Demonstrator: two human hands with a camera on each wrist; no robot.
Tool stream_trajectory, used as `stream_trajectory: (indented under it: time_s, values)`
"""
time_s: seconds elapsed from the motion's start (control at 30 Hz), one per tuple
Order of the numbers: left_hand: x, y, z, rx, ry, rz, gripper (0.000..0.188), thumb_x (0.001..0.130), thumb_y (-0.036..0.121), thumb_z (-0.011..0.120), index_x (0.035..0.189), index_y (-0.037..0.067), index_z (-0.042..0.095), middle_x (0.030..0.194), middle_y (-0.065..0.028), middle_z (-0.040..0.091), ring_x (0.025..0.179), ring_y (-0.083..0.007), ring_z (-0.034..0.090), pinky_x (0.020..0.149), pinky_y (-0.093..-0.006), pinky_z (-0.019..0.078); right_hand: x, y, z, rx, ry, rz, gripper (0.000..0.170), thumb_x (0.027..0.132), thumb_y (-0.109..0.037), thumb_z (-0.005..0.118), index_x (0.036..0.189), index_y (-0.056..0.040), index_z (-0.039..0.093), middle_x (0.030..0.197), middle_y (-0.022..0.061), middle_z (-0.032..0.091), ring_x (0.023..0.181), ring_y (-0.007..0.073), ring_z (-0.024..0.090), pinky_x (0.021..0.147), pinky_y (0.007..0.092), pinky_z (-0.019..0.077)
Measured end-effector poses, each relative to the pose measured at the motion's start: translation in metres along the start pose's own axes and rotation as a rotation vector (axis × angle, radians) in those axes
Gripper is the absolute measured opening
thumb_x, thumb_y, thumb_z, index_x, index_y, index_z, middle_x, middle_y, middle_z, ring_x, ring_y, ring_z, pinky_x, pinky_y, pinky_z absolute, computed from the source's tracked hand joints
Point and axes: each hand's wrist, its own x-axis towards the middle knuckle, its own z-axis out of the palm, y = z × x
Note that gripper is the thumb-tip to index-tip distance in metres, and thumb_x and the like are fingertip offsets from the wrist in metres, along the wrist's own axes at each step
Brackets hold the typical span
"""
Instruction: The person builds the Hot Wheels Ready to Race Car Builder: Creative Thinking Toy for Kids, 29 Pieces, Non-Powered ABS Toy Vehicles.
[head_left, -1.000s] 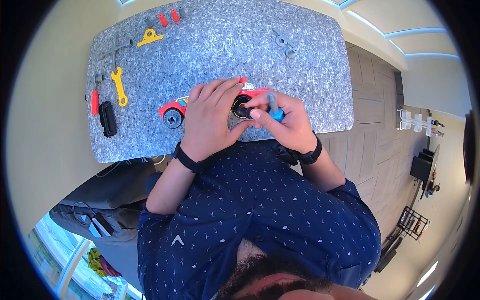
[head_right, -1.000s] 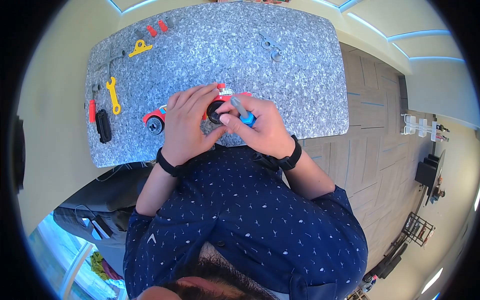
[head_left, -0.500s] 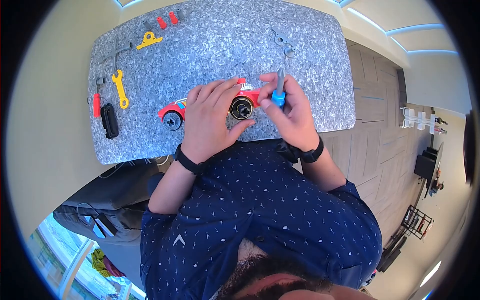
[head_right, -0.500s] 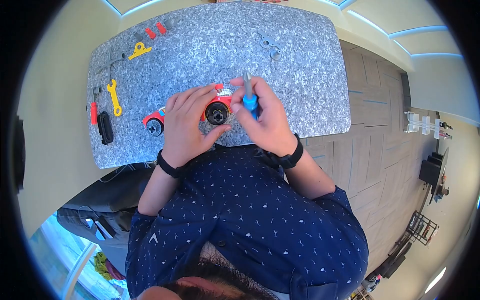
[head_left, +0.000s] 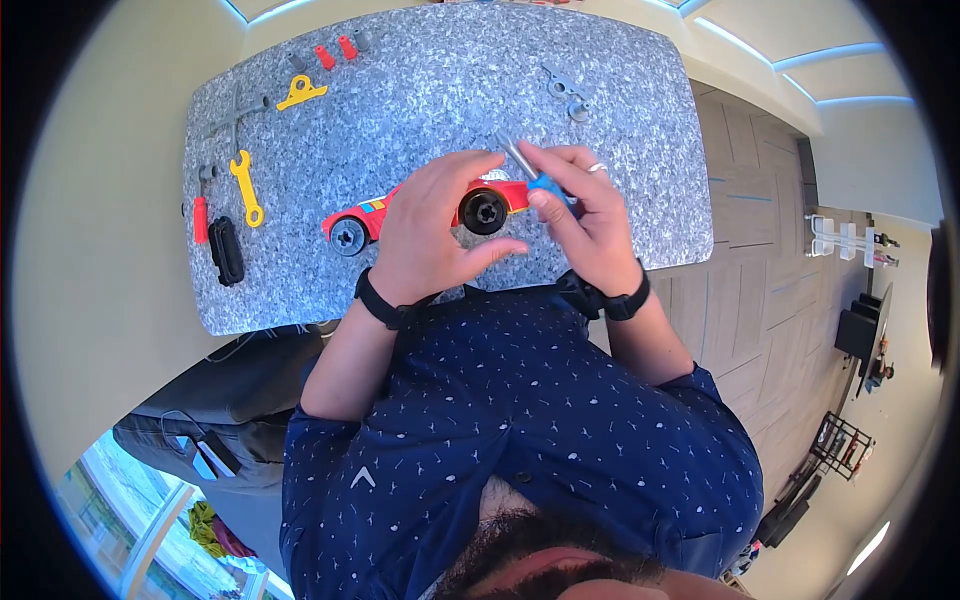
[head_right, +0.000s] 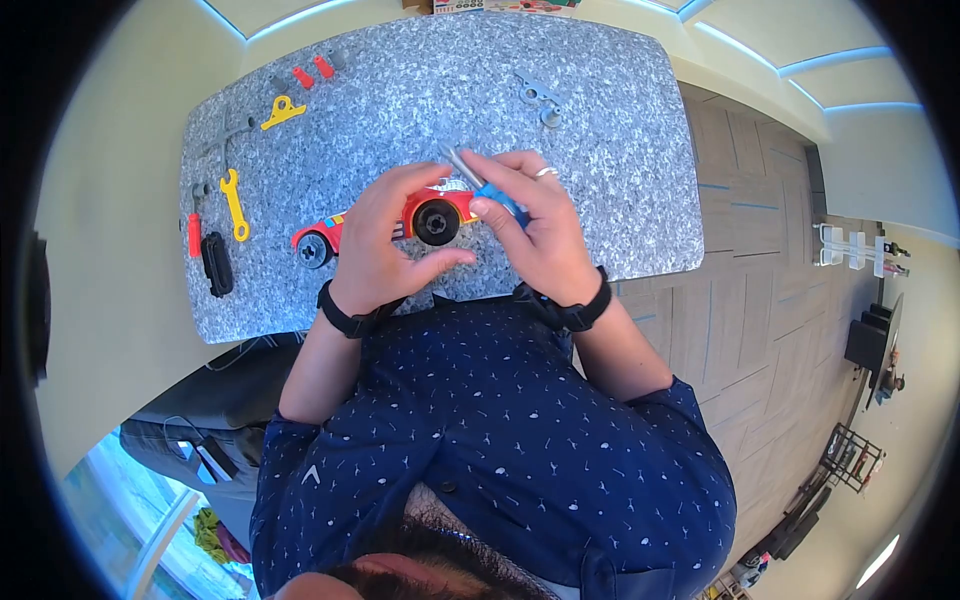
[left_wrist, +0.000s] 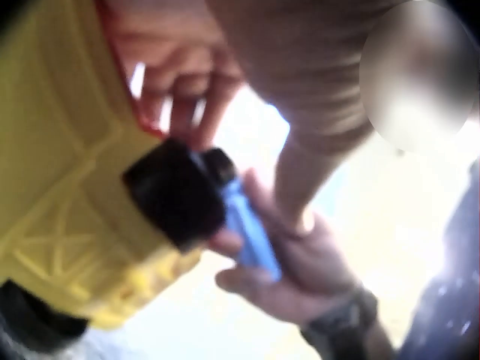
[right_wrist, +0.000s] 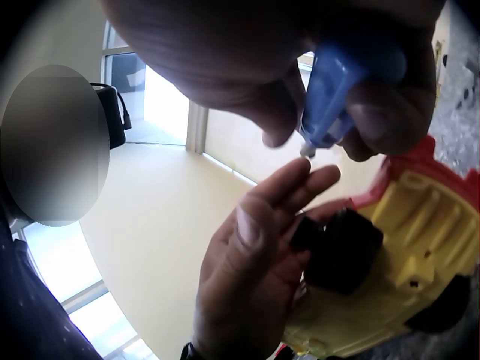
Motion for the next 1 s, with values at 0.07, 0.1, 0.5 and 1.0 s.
stream_trajectory:
  time_s: [0.07,0.1,0.5,1.0]
  values:
    - [-0.003,0.0,0.001,-0.079,0.007,-0.072,0.085,0.07,0.037,0.106,0.14,0.008,0.068,0.137,-0.0132,0.075,0.123,-0.0333,0.075,0.103,-0.0437,0.0598,0.001,-0.011,-0.009,-0.057,0.081,-0.053,0.042,0.088,-0.004,0.091,0.13,-0.0089,0.084,0.121,0.01,0.073,0.098,0.0206,0.071,0.089,0.0327,0.0571]
    - [-0.005,0.0,0.002,-0.119,0.012,-0.108,0.085,0.07,0.036,0.107,0.14,0.008,0.068,0.136,-0.013,0.075,0.122,-0.0328,0.076,0.103,-0.0434,0.0601,0.001,-0.017,-0.017,-0.061,0.027,-0.07,0.041,0.088,-0.005,0.092,0.128,-0.0087,0.085,0.119,0.0102,0.074,0.099,0.0208,0.072,0.089,0.0329,0.0575]
    - [-0.011,-0.007,0.001,0.013,-0.037,0.12,0.03,0.085,0.022,0.093,0.11,0.014,0.079,0.112,0.0002,0.081,0.113,-0.0264,0.075,0.098,-0.0424,0.0539,0.004,-0.089,-0.023,-0.488,-0.249,-0.212,0.026,0.09,-0.013,0.089,0.115,-0.0084,0.082,0.12,0.0108,0.078,0.089,0.0292,0.079,0.074,0.0367,0.0628]
    - [-0.013,-0.009,-0.002,-0.132,-0.037,0.025,0.033,0.083,0.016,0.089,0.115,0.014,0.079,0.114,-0.0051,0.08,0.11,-0.03,0.074,0.096,-0.0451,0.0532,0.01,-0.06,0.009,0.239,-0.083,-0.276,0.045,0.08,-0.012,0.101,0.121,-0.0056,0.083,0.118,0.011,0.082,0.077,0.011,0.071,0.068,0.0246,0.0546]
